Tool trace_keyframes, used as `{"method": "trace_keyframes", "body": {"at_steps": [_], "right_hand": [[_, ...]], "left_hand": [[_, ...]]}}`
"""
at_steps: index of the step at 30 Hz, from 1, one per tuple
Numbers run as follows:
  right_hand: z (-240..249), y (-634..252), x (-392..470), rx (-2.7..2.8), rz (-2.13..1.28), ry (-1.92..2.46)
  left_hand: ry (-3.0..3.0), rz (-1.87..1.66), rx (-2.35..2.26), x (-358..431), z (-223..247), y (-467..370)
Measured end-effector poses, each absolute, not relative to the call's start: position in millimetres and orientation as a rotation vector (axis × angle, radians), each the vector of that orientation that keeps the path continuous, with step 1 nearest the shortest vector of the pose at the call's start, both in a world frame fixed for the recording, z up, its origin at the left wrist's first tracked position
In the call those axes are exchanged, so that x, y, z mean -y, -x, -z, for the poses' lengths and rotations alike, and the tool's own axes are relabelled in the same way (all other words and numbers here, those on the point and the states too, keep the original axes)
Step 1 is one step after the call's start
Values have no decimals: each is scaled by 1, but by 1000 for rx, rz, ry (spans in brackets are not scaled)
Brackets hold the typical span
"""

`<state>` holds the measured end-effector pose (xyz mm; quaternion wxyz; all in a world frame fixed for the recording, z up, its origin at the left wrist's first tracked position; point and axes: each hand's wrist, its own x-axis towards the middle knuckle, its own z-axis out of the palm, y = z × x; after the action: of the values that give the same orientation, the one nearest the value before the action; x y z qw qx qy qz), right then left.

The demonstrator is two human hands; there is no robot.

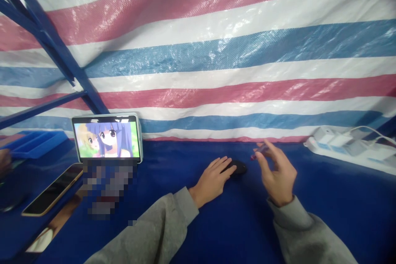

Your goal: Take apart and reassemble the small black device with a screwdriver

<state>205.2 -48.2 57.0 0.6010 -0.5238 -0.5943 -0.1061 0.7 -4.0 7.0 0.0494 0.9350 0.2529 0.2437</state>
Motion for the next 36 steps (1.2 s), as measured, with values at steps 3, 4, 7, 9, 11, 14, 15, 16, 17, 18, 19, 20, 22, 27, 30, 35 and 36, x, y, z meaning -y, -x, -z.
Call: {"method": "trace_keyframes", "body": {"at_steps": [3, 4, 7, 9, 11, 14, 15, 16, 17, 18, 19, 20, 22, 27, 30, 35, 36], "right_hand": [[-55, -206, 48, 1322, 231, 1228], [-55, -206, 47, 1297, 212, 1232], [-55, -208, 46, 1212, 71, 1218], [-55, -211, 45, 1191, -127, 1206], [-57, -214, 44, 1188, -340, 1212], [-60, -218, 43, 1238, -645, 1252], [-60, -219, 43, 1272, -753, 1261], [-60, -219, 43, 1308, -862, 1268], [-60, -220, 43, 1341, -960, 1273], [-59, -220, 43, 1368, -1036, 1278], [-58, -220, 42, 1396, -1092, 1286], [-56, -221, 42, 1431, -1135, 1297], [-54, -222, 41, 1530, -1186, 1319], [-54, -218, 41, 1983, -1087, 1404], [-52, -209, 43, 2171, -988, 1444], [-47, -205, 43, 2209, -851, 1416], [-46, -206, 42, 2165, -784, 1431]], "left_hand": [[-2837, -749, -773, 4, -7, -1], [-2827, -751, -772, 4, -7, 0], [-2767, -749, -775, 4, -7, 1], [-2704, -761, -801, 3, -6, 2], [-2612, -803, -852, 2, -5, 4], [-2449, -864, -885, -2, -5, 5], [-2396, -886, -888, -3, -5, 6], [-2347, -911, -894, -4, -5, 6], [-2299, -937, -902, -5, -6, 6], [-2253, -959, -911, -6, -7, 6], [-2210, -978, -920, -7, -8, 6], [-2171, -994, -927, -8, -9, 6], [-2105, -1025, -949, -10, -11, 6], [-2029, -1005, -1012, -15, -14, 6], [-2086, -968, -1018, -19, -13, 5], [-2193, -902, -1164, -20, -6, 2], [-2226, -874, -1201, -20, -6, 2]]}}
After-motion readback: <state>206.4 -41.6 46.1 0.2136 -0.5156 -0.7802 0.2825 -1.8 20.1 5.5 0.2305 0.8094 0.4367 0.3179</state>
